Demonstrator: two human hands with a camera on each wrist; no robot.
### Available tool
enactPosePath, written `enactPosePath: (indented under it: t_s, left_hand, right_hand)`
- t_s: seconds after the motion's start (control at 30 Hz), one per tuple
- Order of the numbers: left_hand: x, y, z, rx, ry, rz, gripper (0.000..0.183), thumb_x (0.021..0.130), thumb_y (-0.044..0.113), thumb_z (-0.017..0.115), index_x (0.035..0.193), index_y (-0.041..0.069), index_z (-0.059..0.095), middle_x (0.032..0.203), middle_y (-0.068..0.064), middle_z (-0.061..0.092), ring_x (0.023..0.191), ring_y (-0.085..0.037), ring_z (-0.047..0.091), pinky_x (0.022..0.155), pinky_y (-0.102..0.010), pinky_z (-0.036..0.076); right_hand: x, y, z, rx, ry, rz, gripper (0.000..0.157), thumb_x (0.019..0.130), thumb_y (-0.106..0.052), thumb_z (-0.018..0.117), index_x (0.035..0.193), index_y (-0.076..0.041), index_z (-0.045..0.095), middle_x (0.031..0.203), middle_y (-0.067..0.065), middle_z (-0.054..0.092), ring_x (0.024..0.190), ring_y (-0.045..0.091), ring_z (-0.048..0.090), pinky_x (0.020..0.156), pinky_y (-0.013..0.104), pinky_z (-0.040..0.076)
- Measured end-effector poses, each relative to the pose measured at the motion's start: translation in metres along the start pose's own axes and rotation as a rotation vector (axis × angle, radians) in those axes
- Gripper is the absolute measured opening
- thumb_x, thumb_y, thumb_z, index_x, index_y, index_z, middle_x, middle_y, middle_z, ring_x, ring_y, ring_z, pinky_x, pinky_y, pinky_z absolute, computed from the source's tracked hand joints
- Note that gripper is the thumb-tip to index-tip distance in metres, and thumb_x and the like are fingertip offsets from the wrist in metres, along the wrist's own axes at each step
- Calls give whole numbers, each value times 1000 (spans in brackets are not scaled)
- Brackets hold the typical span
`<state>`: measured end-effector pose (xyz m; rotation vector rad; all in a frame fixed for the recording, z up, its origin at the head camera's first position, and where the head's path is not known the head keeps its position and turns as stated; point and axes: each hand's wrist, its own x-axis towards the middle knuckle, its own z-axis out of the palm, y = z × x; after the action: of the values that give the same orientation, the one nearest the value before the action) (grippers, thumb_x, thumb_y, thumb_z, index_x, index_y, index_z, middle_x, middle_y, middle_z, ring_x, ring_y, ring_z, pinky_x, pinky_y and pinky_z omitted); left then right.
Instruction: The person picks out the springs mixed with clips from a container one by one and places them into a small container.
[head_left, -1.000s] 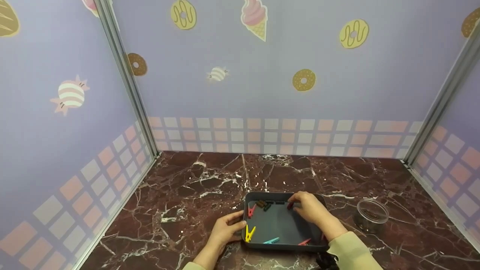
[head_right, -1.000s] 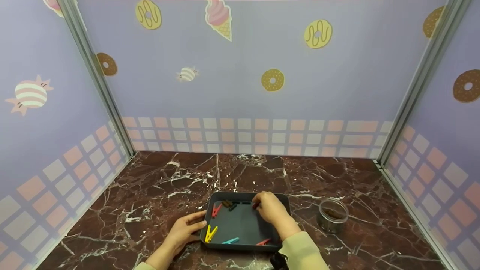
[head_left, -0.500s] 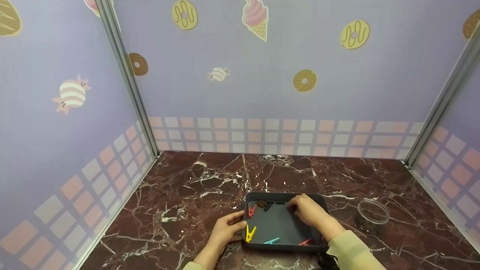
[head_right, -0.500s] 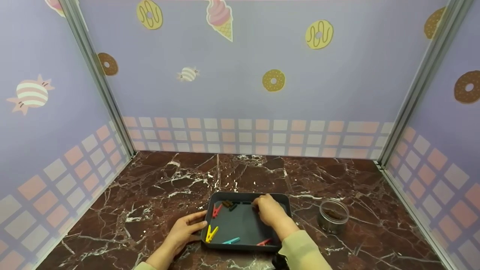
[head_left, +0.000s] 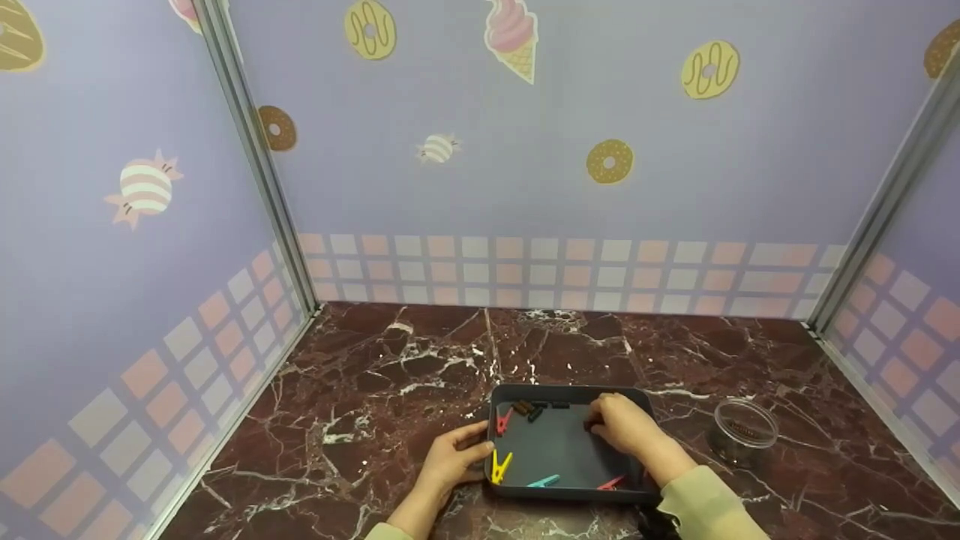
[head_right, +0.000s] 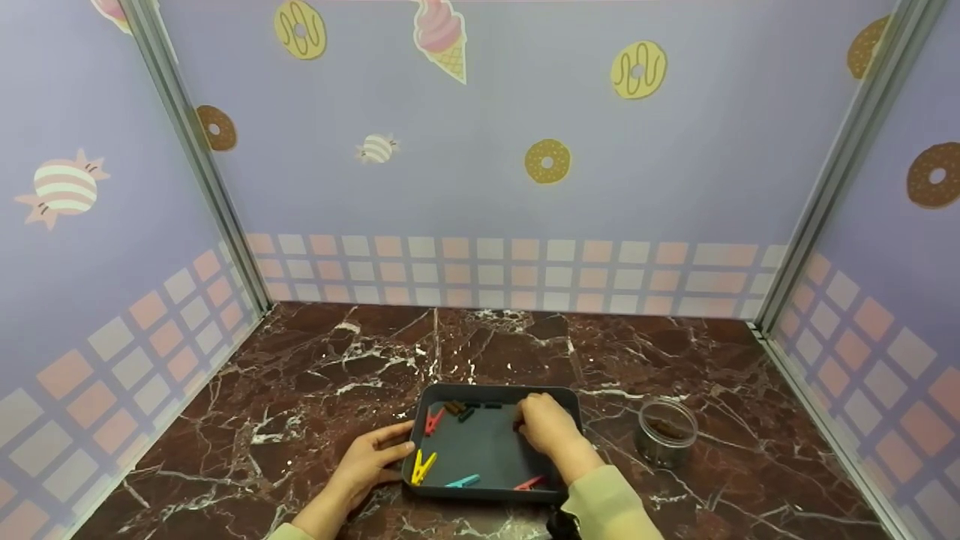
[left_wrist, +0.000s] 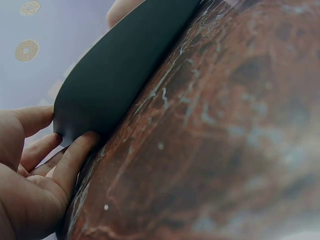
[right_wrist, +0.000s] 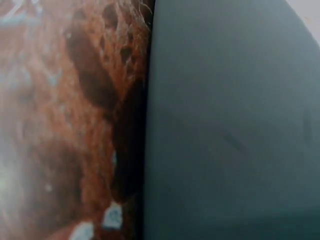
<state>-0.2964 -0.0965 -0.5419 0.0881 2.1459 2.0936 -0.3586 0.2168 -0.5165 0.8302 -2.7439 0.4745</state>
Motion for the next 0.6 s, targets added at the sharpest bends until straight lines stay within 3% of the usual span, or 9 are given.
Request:
enactPosePath:
  t_s: [0.27,0.6]
  left_hand:
    - [0,1,-1,-13,-11,7,54,95,9,72,143,-8,55,139,-32,60,112,-25,68,79,-42,66]
    - [2,-1,-1,-31,-17,-2,53,95,7,70,143,-9,54,141,-34,58,114,-27,68,80,-46,66]
  right_hand:
    - [-3,5,-1,76,51,-1,14,78,3,82,79,-6,71,77,3,63,70,16,60,62,31,52]
    - [-7,6,-11,222,13,122,10,83,1,78,85,-7,72,82,3,71,74,14,65,65,29,55]
